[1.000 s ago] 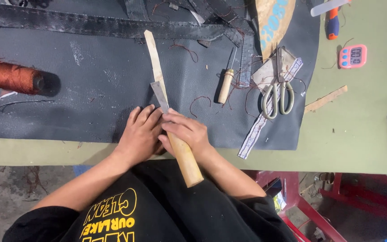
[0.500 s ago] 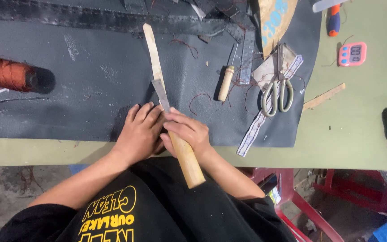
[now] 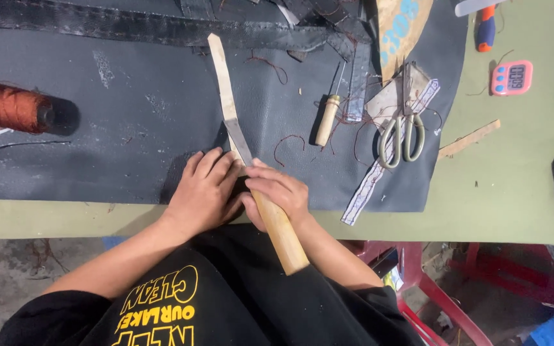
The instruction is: Using a skiving knife to thin the edges and surface of a leather strip on a workshop table.
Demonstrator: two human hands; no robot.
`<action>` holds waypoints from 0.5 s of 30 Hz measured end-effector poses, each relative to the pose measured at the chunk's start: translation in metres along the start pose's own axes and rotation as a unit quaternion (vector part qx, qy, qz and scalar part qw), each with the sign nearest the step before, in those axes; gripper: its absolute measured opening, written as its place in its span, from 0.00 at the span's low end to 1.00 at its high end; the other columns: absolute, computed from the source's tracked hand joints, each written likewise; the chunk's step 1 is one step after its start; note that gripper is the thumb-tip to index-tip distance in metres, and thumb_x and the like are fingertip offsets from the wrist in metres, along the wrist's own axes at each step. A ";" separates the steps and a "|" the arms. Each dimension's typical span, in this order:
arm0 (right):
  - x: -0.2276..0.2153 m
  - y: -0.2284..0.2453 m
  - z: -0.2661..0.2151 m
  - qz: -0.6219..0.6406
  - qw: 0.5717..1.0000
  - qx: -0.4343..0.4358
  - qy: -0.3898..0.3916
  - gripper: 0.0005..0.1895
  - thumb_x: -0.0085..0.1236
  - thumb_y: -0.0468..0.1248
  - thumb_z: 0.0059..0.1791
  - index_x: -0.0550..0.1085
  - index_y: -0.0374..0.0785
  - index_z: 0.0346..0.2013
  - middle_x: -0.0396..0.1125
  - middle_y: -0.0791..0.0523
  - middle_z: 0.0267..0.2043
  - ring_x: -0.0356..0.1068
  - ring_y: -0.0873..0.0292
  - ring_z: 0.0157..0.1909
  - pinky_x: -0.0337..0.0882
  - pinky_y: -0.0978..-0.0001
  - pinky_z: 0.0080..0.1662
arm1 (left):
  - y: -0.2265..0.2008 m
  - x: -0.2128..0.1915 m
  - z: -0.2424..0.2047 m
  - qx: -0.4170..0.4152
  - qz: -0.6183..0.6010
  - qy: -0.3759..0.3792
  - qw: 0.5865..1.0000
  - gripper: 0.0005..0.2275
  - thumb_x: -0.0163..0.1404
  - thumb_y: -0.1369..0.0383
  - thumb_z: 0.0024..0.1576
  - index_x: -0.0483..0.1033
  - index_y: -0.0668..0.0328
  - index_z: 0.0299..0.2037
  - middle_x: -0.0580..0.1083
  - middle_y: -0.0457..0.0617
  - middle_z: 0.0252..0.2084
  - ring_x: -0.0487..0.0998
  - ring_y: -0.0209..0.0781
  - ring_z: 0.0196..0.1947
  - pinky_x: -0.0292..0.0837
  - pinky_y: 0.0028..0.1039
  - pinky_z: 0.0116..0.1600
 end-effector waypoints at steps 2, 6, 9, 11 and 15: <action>0.005 -0.001 0.014 -0.006 1.000 -0.023 0.005 0.10 0.66 0.39 0.46 0.81 0.36 0.37 0.78 0.50 0.45 0.79 0.46 0.49 0.79 0.55 0.56 | -0.002 -0.007 0.004 -0.006 0.004 -0.012 1.000 0.20 0.56 0.56 0.51 0.81 0.59 0.50 0.74 0.53 0.53 0.73 0.55 0.59 0.68 0.49 0.60; 0.013 -0.012 0.031 -0.002 1.000 -0.020 0.015 0.12 0.68 0.40 0.45 0.81 0.39 0.40 0.77 0.53 0.48 0.78 0.47 0.54 0.78 0.57 0.57 | -0.001 -0.001 0.000 -0.008 0.011 -0.035 0.999 0.18 0.55 0.55 0.52 0.82 0.59 0.44 0.74 0.53 0.55 0.73 0.55 0.59 0.67 0.48 0.61; 0.010 -0.006 0.036 0.009 0.999 -0.006 0.030 0.11 0.68 0.39 0.46 0.80 0.38 0.40 0.77 0.52 0.48 0.77 0.46 0.54 0.78 0.56 0.56 | -0.002 -0.004 0.002 -0.001 0.012 -0.050 0.999 0.18 0.53 0.54 0.53 0.83 0.59 0.42 0.74 0.54 0.55 0.73 0.55 0.59 0.67 0.47 0.61; 0.006 -0.006 0.027 0.001 0.999 0.009 0.032 0.12 0.68 0.40 0.45 0.81 0.38 0.40 0.77 0.52 0.48 0.77 0.46 0.55 0.77 0.57 0.57 | -0.005 -0.012 0.007 -0.006 0.019 -0.050 0.999 0.16 0.53 0.58 0.55 0.82 0.60 0.45 0.75 0.54 0.52 0.74 0.55 0.58 0.68 0.46 0.60; -0.003 0.003 0.015 -0.005 0.998 0.038 0.040 0.12 0.69 0.39 0.45 0.81 0.37 0.40 0.77 0.51 0.48 0.78 0.46 0.54 0.78 0.55 0.57 | -0.002 -0.009 0.004 0.010 0.002 -0.021 1.000 0.18 0.56 0.57 0.52 0.82 0.60 0.47 0.76 0.54 0.51 0.74 0.56 0.58 0.70 0.48 0.59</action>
Point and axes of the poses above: each hand's wrist, its own z-axis towards the middle knuckle, its own x-axis out of the palm, y = z × x, the point moved 6 cm from there along z, towards the middle knuckle
